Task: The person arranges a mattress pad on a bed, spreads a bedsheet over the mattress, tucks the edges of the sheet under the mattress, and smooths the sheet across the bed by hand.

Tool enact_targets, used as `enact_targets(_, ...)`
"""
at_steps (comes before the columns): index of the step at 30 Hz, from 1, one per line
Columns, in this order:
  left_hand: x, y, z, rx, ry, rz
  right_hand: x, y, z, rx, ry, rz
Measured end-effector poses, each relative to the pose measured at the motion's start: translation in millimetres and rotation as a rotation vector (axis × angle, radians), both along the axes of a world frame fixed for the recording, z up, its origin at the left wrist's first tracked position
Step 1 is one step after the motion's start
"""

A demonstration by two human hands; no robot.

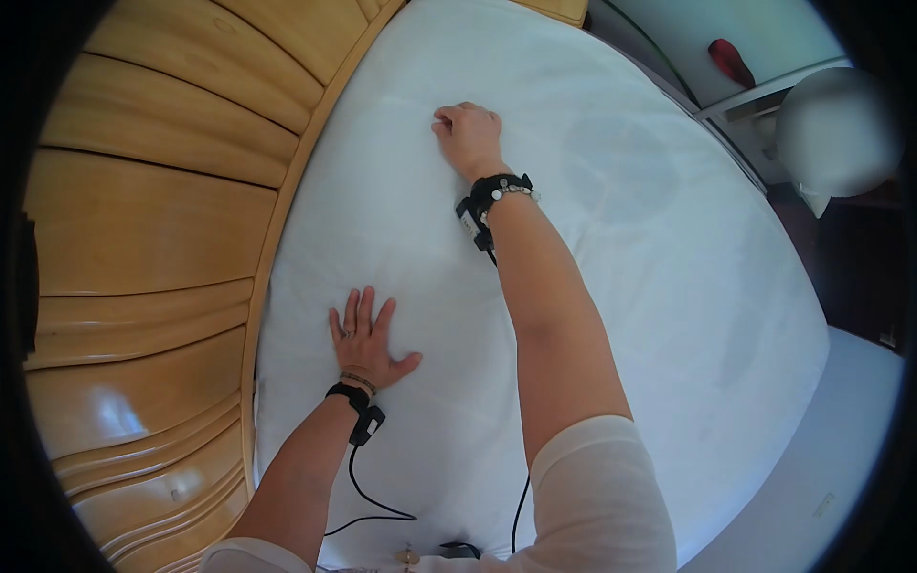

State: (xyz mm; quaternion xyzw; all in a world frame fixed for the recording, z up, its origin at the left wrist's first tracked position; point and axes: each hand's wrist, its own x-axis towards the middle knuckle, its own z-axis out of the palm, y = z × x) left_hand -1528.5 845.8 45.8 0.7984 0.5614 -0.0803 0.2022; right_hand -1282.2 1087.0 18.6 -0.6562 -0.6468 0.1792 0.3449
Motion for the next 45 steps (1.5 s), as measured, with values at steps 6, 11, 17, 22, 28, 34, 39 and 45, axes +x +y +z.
enact_targets(6, 1, 1, 1, 0.003, 0.013, 0.001, -10, 1, 2, 0.008, -0.138, -0.065)
enact_targets(11, -1, 2, -2, -0.044, 0.035, 0.012, -8, 14, -2, 0.018, -0.098, -0.117)
enact_targets(17, 4, 9, 9, -0.125, 0.088, 0.026, 49, 3, 40, 0.063, 0.468, -0.336)
enact_targets(22, 4, 0, 1, -0.016, 0.048, -0.005, 40, -67, 31, 0.101, 0.297, -0.178)
enact_targets(28, -1, -1, -3, 0.050, 0.002, -0.005, 0, -27, 34, 0.050, 0.095, -0.070)
enact_targets(34, -2, -1, -6, 0.049, -0.020, -0.002, -16, -9, 9, 0.118, -0.004, -0.127)
enact_targets(39, -2, 0, -7, 0.039, -0.033, 0.006, -16, -2, 10, 0.102, -0.155, -0.064)
enact_targets(45, -1, 5, 2, -0.108, 0.104, 0.009, -17, 10, 19, 0.039, -0.705, 0.083)
